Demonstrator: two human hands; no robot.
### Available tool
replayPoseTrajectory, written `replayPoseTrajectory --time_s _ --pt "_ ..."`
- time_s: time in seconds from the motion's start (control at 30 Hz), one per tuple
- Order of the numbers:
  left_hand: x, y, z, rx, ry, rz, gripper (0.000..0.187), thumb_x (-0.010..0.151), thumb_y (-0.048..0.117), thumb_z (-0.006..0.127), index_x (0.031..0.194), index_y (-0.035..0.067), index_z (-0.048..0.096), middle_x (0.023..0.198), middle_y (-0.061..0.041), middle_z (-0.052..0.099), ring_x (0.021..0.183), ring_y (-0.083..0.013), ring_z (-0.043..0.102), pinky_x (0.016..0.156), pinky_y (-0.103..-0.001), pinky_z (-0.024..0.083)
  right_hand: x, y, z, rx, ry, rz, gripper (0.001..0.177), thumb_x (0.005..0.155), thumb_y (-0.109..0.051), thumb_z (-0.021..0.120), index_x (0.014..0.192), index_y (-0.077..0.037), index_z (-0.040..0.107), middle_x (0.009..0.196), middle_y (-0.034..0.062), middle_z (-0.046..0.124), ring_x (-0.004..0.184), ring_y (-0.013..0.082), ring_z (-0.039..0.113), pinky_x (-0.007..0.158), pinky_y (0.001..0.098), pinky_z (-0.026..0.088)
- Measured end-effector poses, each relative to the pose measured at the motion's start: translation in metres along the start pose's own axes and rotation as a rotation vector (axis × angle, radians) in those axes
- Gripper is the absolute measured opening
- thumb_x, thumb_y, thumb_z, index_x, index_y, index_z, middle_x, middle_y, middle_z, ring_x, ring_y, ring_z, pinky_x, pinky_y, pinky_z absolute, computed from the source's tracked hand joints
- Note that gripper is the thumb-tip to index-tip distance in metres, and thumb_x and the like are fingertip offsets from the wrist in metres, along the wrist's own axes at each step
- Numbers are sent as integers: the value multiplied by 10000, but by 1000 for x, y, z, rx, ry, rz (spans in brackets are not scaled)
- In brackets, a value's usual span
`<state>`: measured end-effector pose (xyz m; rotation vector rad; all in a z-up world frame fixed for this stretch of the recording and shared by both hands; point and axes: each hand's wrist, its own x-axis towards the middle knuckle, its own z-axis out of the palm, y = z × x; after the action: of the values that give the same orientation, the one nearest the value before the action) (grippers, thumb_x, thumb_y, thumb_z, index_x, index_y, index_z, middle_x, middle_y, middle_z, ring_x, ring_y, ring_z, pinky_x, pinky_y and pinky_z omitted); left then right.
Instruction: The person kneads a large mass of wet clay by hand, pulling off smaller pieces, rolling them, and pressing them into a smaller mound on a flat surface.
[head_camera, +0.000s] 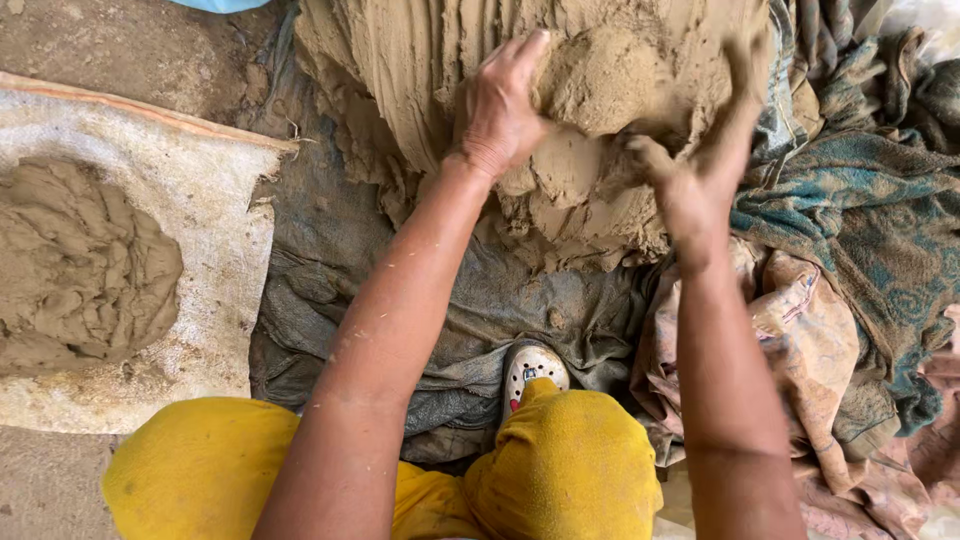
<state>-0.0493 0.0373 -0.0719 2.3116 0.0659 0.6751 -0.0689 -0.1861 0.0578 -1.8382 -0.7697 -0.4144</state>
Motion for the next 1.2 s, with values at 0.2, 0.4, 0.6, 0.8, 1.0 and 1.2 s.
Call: replayPoseTrajectory --time_s 0.2,0.4,0.6,0.8,1.0,1.2 --pt "1 -4 3 39 56 51 728 692 -56 813 1370 45 569 1251 -176 701 1128 -305 708 960 -413 607 -107 -21 48 -712 -165 -296 377 863 -193 823 1172 -15 701 1299 183 627 1119 335 557 898 490 441" --pt "-4 0 5 -25 58 29 676 729 -109 755 1370 18 579 1198 -153 707 1116 -293 718 1023 -411 600 -108 -38 38 -487 -188 -164 350 919 -99 804 1244 -11 709 1307 144 663 1180 363 614 1000 489 508" --pt "-5 6 -6 48 58 38 680 734 -162 690 1376 27 574 1251 -177 693 1135 -306 702 1004 -413 601 -80 -31 42 -485 -150 -137 288 900 -35 791 1182 -71 744 1149 126 656 1044 335 609 867 461 530" --pt "2 -8 5 18 46 73 722 825 -174 641 1468 129 515 1328 -125 699 1195 -284 705 971 -376 639 -74 -20 35 -452 -228 -37 303 891 -105 828 1183 -103 747 1161 116 609 1055 325 558 832 439 496" --pt "-5 -8 -1 110 29 48 855 764 -170 649 1533 136 432 1363 -150 657 1228 -317 682 982 -396 631 -81 -20 41 -530 -364 -36 173 825 -69 837 892 -119 686 1191 100 563 1106 300 481 878 430 454" --pt "-10 -24 16 64 28 27 834 768 -193 646 1506 141 452 1362 -153 667 1098 -277 717 771 -323 668 -100 -49 -70 213 -440 814 168 930 117 605 973 -42 636 1093 97 730 987 217 746 877 344 639"
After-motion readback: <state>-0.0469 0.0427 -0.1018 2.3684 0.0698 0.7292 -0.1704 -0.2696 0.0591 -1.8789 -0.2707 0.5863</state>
